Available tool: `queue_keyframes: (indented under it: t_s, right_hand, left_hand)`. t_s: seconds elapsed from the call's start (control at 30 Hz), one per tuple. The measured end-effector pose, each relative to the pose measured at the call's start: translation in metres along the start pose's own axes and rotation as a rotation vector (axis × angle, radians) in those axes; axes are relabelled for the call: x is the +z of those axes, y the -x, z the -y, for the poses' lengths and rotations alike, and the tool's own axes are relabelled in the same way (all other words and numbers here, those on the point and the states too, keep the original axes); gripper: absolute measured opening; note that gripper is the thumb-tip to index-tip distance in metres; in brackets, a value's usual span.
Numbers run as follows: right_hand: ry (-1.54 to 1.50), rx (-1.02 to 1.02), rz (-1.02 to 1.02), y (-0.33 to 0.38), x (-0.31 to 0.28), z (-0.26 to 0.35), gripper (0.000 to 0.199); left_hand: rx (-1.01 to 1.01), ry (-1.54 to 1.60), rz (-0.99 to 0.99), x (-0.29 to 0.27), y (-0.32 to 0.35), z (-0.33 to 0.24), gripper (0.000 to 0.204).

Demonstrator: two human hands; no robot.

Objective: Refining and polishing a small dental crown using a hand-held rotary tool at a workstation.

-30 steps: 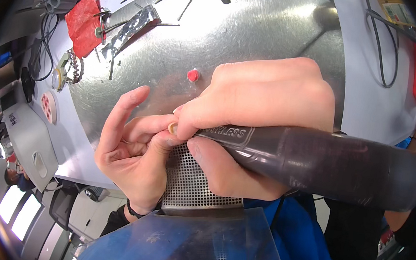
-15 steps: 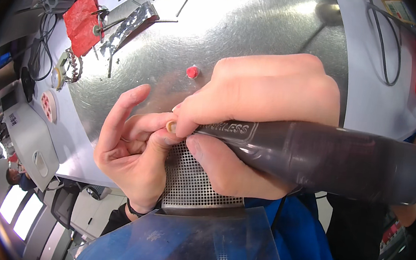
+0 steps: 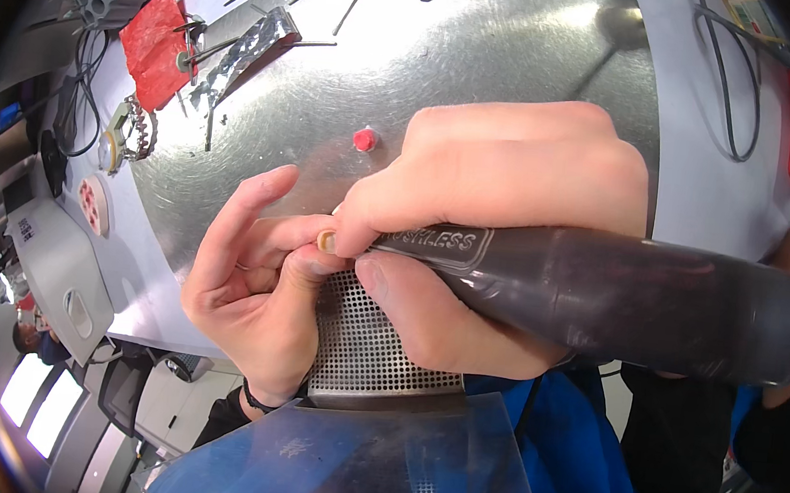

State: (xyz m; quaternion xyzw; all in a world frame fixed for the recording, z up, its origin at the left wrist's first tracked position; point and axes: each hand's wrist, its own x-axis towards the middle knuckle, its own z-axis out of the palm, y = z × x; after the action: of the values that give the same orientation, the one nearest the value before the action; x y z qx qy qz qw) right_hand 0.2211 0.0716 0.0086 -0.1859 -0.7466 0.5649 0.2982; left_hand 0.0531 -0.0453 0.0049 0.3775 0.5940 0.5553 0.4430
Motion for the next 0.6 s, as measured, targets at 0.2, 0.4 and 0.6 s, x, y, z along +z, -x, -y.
queue_keyframes:
  t_s: [0.2,0.4,0.6]
  right_hand:
    - [-0.134,-0.137,0.015,-0.006,0.001,-0.021,0.016]
    - [0.016,-0.098,-0.022,-0.005,-0.002,-0.01,0.015]
    - [0.018,-0.071,-0.088,-0.001,0.004,0.0,0.015]
  left_hand:
    - [0.024,0.0,0.029,-0.003,-0.002,0.002,0.038]
    - [0.042,0.002,0.03,-0.001,-0.005,0.002,0.037]
    - [0.075,0.003,0.034,0.002,-0.005,0.002,0.035]
